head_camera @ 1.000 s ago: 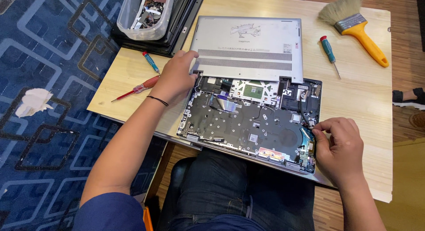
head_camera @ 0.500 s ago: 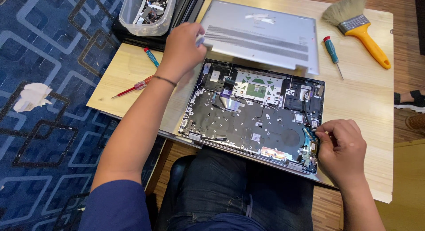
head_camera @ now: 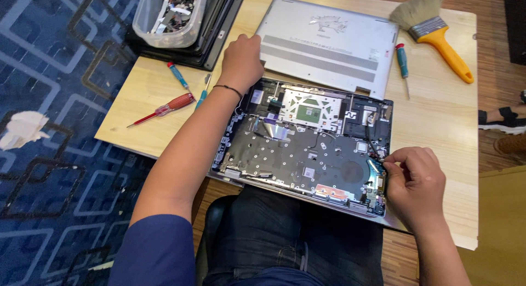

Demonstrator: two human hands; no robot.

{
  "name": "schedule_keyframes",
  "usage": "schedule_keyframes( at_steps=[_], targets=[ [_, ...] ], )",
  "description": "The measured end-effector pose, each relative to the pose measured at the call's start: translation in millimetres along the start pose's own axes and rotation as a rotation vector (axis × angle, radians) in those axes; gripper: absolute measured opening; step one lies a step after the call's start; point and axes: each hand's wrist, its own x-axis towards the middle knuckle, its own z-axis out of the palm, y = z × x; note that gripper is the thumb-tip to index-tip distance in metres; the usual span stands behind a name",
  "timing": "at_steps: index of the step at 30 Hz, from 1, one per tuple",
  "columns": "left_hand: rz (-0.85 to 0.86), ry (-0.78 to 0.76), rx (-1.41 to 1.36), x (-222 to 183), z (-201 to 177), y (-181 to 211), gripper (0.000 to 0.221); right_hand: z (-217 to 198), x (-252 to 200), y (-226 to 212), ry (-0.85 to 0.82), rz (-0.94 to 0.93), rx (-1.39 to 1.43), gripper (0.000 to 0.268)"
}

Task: Disassembling and cleaning a laptop using a screwdriver and a brush

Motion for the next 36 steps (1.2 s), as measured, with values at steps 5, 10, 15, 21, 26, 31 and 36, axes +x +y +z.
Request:
schedule_keyframes(
  at_steps=[5, 10, 15, 21, 26, 31, 36],
  targets=[
    [0.018, 0.024, 0.06, -5.4, -3.5, 6.9, 0.022, 0.8, 0.8, 2.0, -0.009, 0.016, 0.0, 0.013],
    [0.021, -0.019, -0.015, -20.1, -8.9, 13.4, 0.023, 0.2, -1.2, 1.1, 0.002, 0.053, -0.014, 0.014],
    [0.102, -0.051, -0.044, -45.6, -33.7, 42.7, 0.02, -1.0, 1.5, -6.8, -0.006, 0.053, 0.015, 0.012],
    [0.52, -0.124, -0.404, -87.8, -39.2, 102.3, 0.028, -1.5, 1.1, -6.3, 0.007, 0.092, 0.051, 0.013],
    [0.825, -0.145, -0.418, -113.2, -40.7, 147.5, 0.027, -0.8, 2.0, -6.9, 0.001, 0.122, 0.139, 0.012],
    [0.92, -0.13, -0.45, -121.5, -37.8, 168.5, 0.018, 1.8, 0.4, 1.5, 0.057, 0.171, 0.238, 0.015],
    [0.912, -0.117, -0.475, -119.3, -34.8, 174.9, 0.013, 1.8, 4.4, -4.1, 0.075, 0.155, 0.245, 0.015]
  ],
)
